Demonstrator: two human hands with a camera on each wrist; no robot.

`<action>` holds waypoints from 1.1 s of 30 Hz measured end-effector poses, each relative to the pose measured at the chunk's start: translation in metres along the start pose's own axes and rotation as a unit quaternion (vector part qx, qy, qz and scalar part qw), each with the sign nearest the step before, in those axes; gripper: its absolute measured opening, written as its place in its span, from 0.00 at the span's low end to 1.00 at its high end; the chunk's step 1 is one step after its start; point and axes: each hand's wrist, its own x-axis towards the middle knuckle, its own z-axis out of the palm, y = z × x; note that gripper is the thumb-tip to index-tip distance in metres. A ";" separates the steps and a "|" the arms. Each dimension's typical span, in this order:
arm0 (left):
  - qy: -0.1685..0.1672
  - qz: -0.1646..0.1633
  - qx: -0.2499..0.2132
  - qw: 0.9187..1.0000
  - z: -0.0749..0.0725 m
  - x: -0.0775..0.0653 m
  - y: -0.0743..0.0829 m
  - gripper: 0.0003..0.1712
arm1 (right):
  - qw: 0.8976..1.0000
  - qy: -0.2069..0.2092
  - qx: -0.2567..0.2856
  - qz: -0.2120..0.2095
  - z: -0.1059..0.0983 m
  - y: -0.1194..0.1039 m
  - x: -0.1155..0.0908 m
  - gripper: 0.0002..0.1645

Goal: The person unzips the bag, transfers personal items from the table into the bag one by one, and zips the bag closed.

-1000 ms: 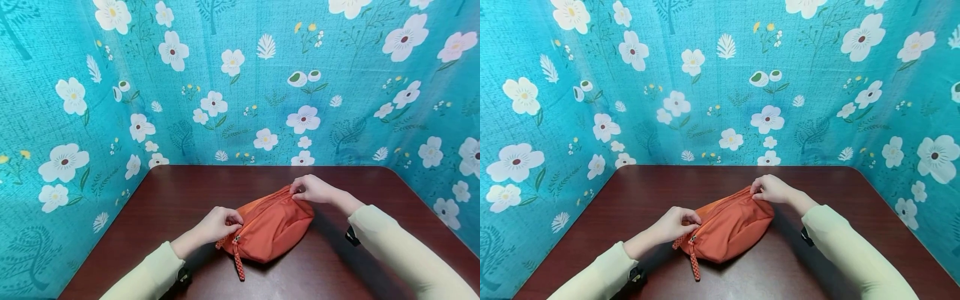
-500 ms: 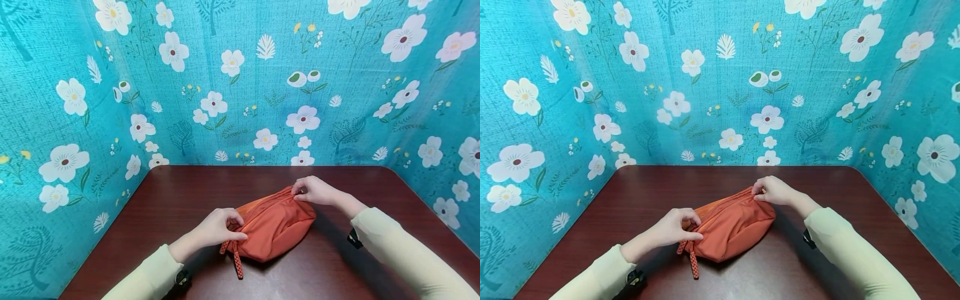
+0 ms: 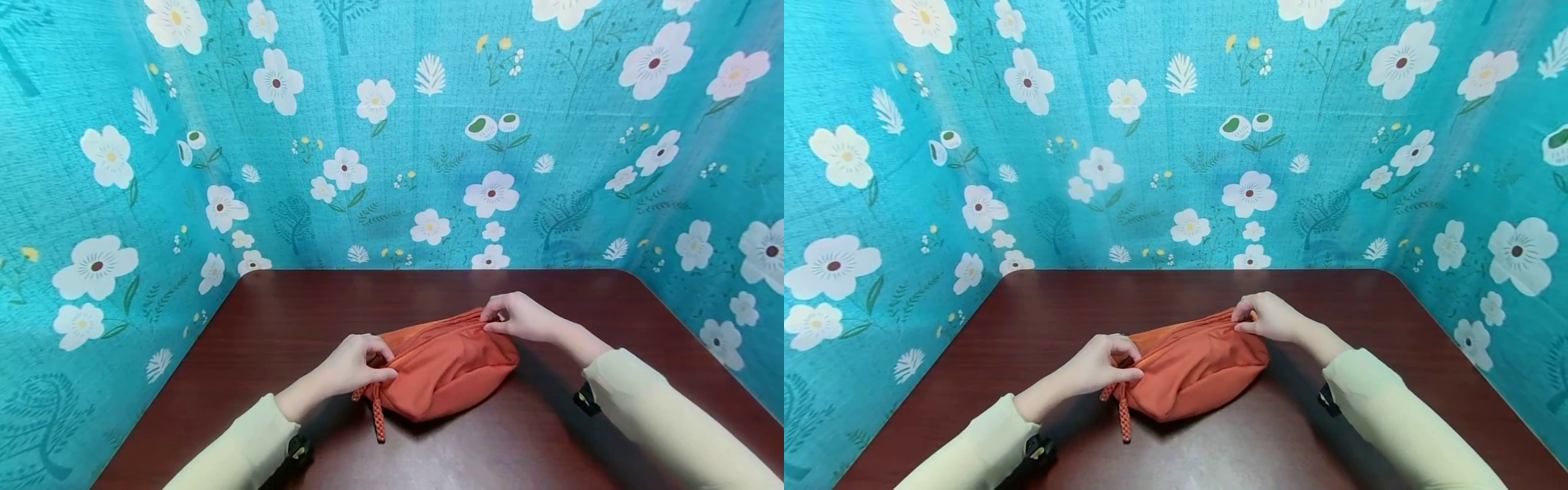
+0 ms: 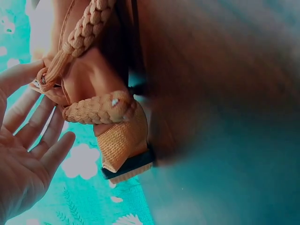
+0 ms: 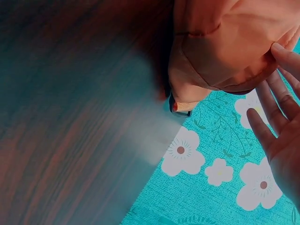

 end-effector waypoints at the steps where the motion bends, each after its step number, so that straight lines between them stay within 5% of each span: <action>1: 0.001 -0.002 -0.005 1.000 -0.001 0.001 -0.001 0.07 | 1.000 0.000 0.007 0.001 0.000 0.000 -0.002 0.05; 21: -0.006 -0.018 -0.031 0.999 -0.013 0.033 -0.022 0.05 | 0.990 -0.011 0.131 0.042 0.000 -0.005 -0.041 0.07; 33: -0.023 -0.029 -0.024 0.999 -0.016 0.036 -0.025 0.05 | 0.991 0.003 0.127 0.043 0.001 -0.011 -0.045 0.08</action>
